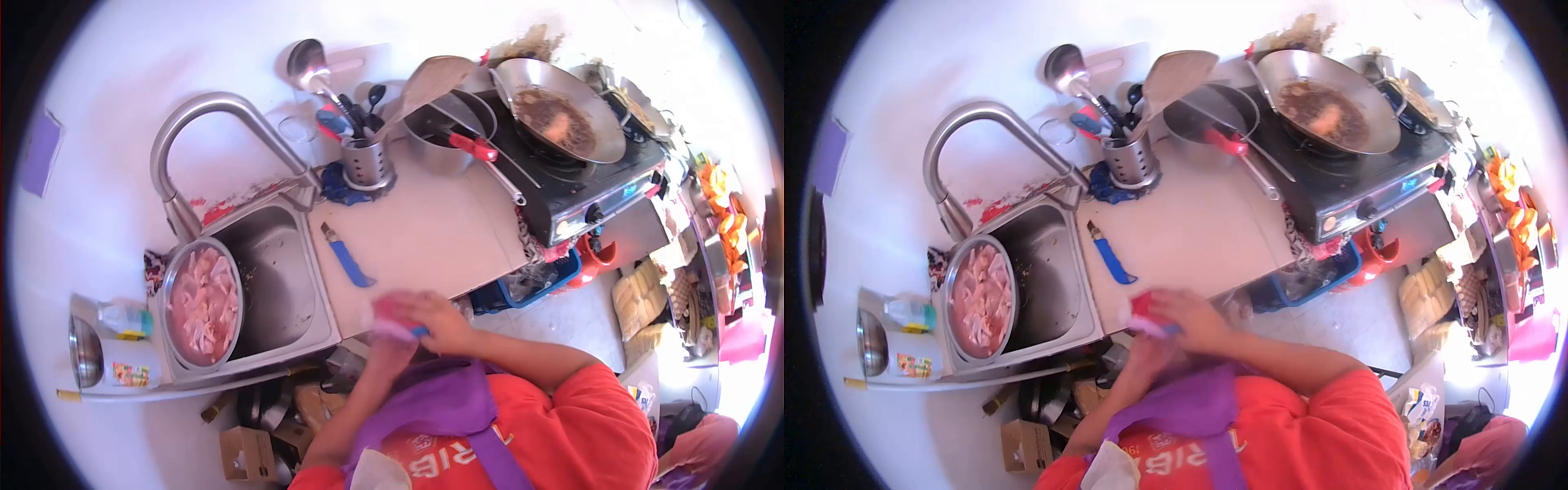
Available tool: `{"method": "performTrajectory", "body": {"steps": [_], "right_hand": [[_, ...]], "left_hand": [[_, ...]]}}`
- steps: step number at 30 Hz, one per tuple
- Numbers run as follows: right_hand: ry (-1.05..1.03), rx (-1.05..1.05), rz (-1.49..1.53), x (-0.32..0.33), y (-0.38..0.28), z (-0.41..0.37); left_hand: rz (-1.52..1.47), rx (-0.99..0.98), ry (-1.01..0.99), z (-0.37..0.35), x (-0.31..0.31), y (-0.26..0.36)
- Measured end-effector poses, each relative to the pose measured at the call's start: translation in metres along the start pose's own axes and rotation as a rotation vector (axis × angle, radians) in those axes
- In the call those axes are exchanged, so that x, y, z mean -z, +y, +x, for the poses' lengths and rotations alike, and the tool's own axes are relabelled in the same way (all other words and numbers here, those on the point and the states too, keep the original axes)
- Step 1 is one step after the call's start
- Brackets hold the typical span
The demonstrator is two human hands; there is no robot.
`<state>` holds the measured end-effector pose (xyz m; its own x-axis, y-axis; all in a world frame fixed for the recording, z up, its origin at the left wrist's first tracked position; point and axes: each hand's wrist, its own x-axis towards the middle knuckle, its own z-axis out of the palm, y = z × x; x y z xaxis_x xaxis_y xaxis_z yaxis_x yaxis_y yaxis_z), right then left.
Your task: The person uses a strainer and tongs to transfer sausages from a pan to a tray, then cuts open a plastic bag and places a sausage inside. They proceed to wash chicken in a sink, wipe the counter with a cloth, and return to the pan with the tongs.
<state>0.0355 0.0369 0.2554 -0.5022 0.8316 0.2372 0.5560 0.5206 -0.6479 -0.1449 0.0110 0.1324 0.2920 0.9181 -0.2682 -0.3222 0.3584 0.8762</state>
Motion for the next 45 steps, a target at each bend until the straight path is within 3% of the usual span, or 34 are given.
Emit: {"method": "performTrajectory", "body": {"steps": [1, 3, 5, 7, 10, 12, 14, 17, 20, 22, 23, 24, 26, 28, 30, 31, 32, 33, 35, 38, 41, 42, 44, 45], "right_hand": [[0.084, -0.016, -0.032, 0.016, 0.007, 0.010], [0.228, -0.112, -0.131, 0.028, 0.039, 0.030], [0.225, -0.303, -0.274, 0.040, 0.062, 0.041], [0.263, -0.294, -0.478, 0.041, 0.076, 0.041], [0.420, -0.101, -0.266, 0.050, 0.049, 0.028], [0.411, -0.054, -0.114, 0.055, 0.029, 0.010], [0.369, -0.056, -0.065, 0.055, 0.017, -0.009], [0.309, -0.103, 0.038, 0.047, 0.011, -0.028], [0.242, -0.119, 0.074, 0.043, 0.005, -0.036], [0.181, -0.085, 0.040, 0.042, 0.002, -0.034], [0.067, -0.210, 0.167, 0.040, 0.003, -0.041], [-0.036, -0.339, 0.293, 0.033, 0.006, -0.055], [-0.172, -0.585, 0.487, 0.013, 0.017, -0.092], [-0.282, -0.733, 0.762, -0.052, 0.056, -0.168], [-0.370, -0.938, 1.054, -0.069, 0.068, -0.200], [-0.396, -1.113, 1.148, -0.045, 0.045, -0.188], [-0.430, -1.284, 1.250, -0.031, 0.030, -0.180], [-0.502, -1.221, 0.972, -0.042, 0.044, -0.191], [-0.602, -1.070, 0.400, -0.064, 0.089, -0.212], [-0.479, -0.856, 0.177, 0.023, 0.046, -0.144], [0.286, -0.199, -0.069, 0.104, -0.009, -0.067], [0.431, -0.102, -0.231, 0.134, -0.030, -0.042], [0.525, 0.122, -0.479, 0.176, -0.048, 0.003], [0.471, 0.184, -0.704, 0.188, -0.039, 0.026]], "left_hand": [[0.019, 0.090, 0.013, 0.003, 0.025, -0.023], [-0.842, 0.610, 0.189, -0.015, 0.024, 0.022], [-0.814, 0.566, 0.159, -0.022, 0.050, 0.018], [-0.746, 0.498, 0.244, -0.032, 0.086, 0.004], [-0.607, 0.464, 0.530, -0.046, 0.137, -0.034], [-0.586, 0.456, 0.739, -0.059, 0.182, -0.076], [-0.537, 0.479, 0.821, -0.070, 0.200, -0.087], [-0.422, 0.441, 0.683, -0.070, 0.180, -0.058], [-0.256, 0.570, 0.659, -0.045, 0.153, -0.024], [0.854, 0.441, 0.665, -0.034, 0.155, -0.035], [1.402, 0.316, 0.619, -0.026, 0.155, -0.040], [1.407, 0.281, 0.504, -0.022, 0.164, -0.039], [1.147, 0.443, 0.409, -0.021, 0.150, -0.011], [0.991, 0.511, 0.347, -0.025, 0.152, -0.031], [0.980, 0.508, 0.175, -0.042, 0.159, -0.063], [0.662, 0.502, 0.043, -0.060, 0.145, -0.062], [0.559, 0.696, 0.035, -0.073, 0.121, -0.047], [0.200, 0.910, -0.121, -0.087, 0.094, -0.021], [0.161, 0.928, -0.118, -0.092, 0.100, -0.033], [0.104, 0.955, -0.133, -0.087, 0.113, -0.055], [0.232, 0.925, -0.139, -0.057, 0.037, 0.026], [0.467, 0.761, -0.230, -0.044, 0.033, 0.023], [0.906, 0.388, -0.399, -0.013, 0.023, 0.012], [0.918, 0.285, -0.437, -0.005, 0.005, 0.023]]}}
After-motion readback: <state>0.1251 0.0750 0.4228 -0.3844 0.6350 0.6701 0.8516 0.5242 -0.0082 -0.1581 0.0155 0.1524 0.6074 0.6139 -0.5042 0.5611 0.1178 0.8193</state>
